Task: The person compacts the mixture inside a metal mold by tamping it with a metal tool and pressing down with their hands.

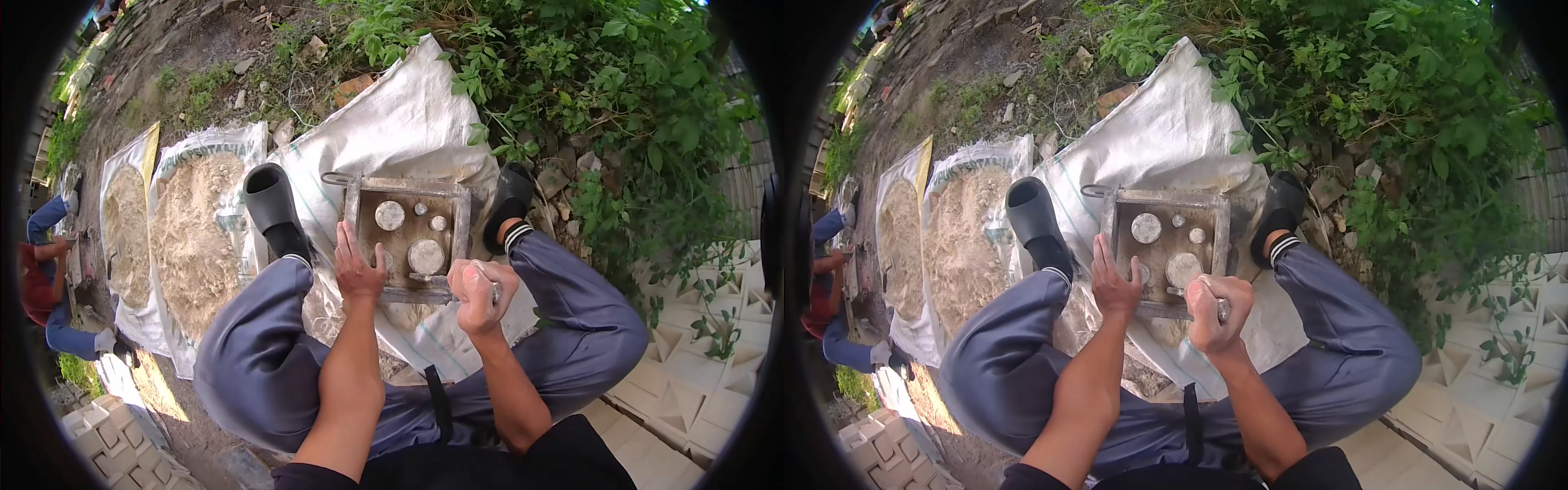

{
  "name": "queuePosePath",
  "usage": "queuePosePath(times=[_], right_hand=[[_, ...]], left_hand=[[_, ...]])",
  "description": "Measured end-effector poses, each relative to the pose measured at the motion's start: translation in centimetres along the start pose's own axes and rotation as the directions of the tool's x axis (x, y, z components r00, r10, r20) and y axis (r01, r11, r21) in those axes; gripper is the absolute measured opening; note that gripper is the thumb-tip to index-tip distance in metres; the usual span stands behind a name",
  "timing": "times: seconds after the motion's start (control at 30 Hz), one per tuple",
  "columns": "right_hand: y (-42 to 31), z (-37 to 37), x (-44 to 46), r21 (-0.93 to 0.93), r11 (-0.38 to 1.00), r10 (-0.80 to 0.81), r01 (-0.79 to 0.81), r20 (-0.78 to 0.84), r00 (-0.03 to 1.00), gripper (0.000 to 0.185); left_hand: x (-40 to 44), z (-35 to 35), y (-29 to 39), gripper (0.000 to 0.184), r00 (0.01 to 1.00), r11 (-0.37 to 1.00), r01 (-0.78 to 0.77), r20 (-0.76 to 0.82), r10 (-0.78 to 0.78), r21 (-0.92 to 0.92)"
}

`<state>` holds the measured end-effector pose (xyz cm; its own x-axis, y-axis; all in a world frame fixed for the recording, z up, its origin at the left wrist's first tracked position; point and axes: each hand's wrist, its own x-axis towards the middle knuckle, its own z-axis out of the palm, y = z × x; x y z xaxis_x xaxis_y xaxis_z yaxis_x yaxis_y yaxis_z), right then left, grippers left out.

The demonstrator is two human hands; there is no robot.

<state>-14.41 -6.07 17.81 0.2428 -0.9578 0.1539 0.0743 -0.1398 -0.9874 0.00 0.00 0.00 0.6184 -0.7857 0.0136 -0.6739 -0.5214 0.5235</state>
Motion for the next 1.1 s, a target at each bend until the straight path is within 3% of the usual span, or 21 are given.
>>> queuePosePath(times=[0.07, 0.13, 0.2, 0.3, 0.33, 0.4, 0.47, 0.6, 0.73, 0.83, 0.9, 0.93, 1.1], right_hand=[[0.7, -0.1, -0.3, -0.108, 0.989, -0.092, 0.104, 0.105, 0.99, 0.031], [3.8, 1.1, 0.7, -0.085, 0.985, -0.14, 0.15, 0.107, 0.984, 0.03], [2.2, -0.2, -0.5, -0.176, 0.979, -0.068, 0.1, 0.179, 0.982, 0.03], [-0.7, 0.0, -0.7, -0.108, 0.988, -0.093, 0.112, 0.173, 0.981, 0.029], [0.6, -1.0, -0.7, -0.168, 0.981, -0.056, 0.097, 0.235, 0.97, 0.028], [2.0, -0.4, -0.7, -0.231, 0.965, -0.069, 0.121, 0.223, 0.972, 0.027], [1.8, -0.4, -0.5, -0.162, 0.987, 0.045, -0.012, 0.204, 0.978, 0.025], [1.3, -0.2, -1.6, -0.143, 0.98, -0.125, 0.139, 0.102, 0.987, 0.034], [1.3, 0.3, -1.7, -0.255, 0.959, -0.11, 0.124, 0.069, 0.992, 0.033], [-0.3, -0.1, -1.9, -0.171, 0.977, -0.109, 0.129, 0.12, 0.987, 0.032], [1.5, -0.9, -2.0, -0.212, 0.977, 0.009, 0.038, 0.214, 0.977, 0.032], [2.1, 0.0, -2.0, -0.216, 0.973, -0.053, 0.079, 0.125, 0.991, 0.032], [0.8, 0.0, -1.8, -0.122, 0.989, -0.069, 0.078, 0.078, 0.995, 0.034]], left_hand=[[-0.2, -0.5, 0.4, 0.08, 1.0, 1.0, 0.015, 0.009, -0.015, 0.001], [2.7, -0.3, -0.6, 0.079, 0.998, 0.999, -0.034, -0.06, 0.035, 0.006], [0.3, 0.5, -0.3, 0.079, 0.996, 0.999, -0.035, -0.083, 0.037, 0.022], [-0.3, 0.3, -0.1, 0.079, 0.997, 0.999, -0.042, -0.062, 0.044, 0.025], [-0.4, 0.3, -0.1, 0.079, 0.997, 0.999, -0.04, -0.059, 0.042, 0.025], [0.2, -0.1, 0.0, 0.079, 0.998, 1.0, -0.025, -0.054, 0.026, 0.017], [0.2, -0.1, 0.1, 0.079, 0.998, 0.999, -0.031, -0.062, 0.032, 0.006], [0.0, 0.3, 0.1, 0.078, 0.998, 1.0, -0.024, -0.054, 0.024, 0.008], [0.5, 0.2, -0.2, 0.079, 0.999, 0.999, -0.026, -0.046, 0.025, -0.028], [-0.1, 0.3, -0.4, 0.079, 1.0, 1.0, 0.004, -0.023, -0.004, -0.003], [0.3, 0.3, 0.0, 0.079, 0.999, 0.999, -0.012, -0.036, 0.011, -0.037], [0.5, 0.3, 0.1, 0.079, 0.999, 0.999, -0.028, -0.043, 0.026, -0.047], [0.3, 0.1, 0.0, 0.078, 0.999, 1.0, -0.021, -0.049, 0.021, 0.003]])
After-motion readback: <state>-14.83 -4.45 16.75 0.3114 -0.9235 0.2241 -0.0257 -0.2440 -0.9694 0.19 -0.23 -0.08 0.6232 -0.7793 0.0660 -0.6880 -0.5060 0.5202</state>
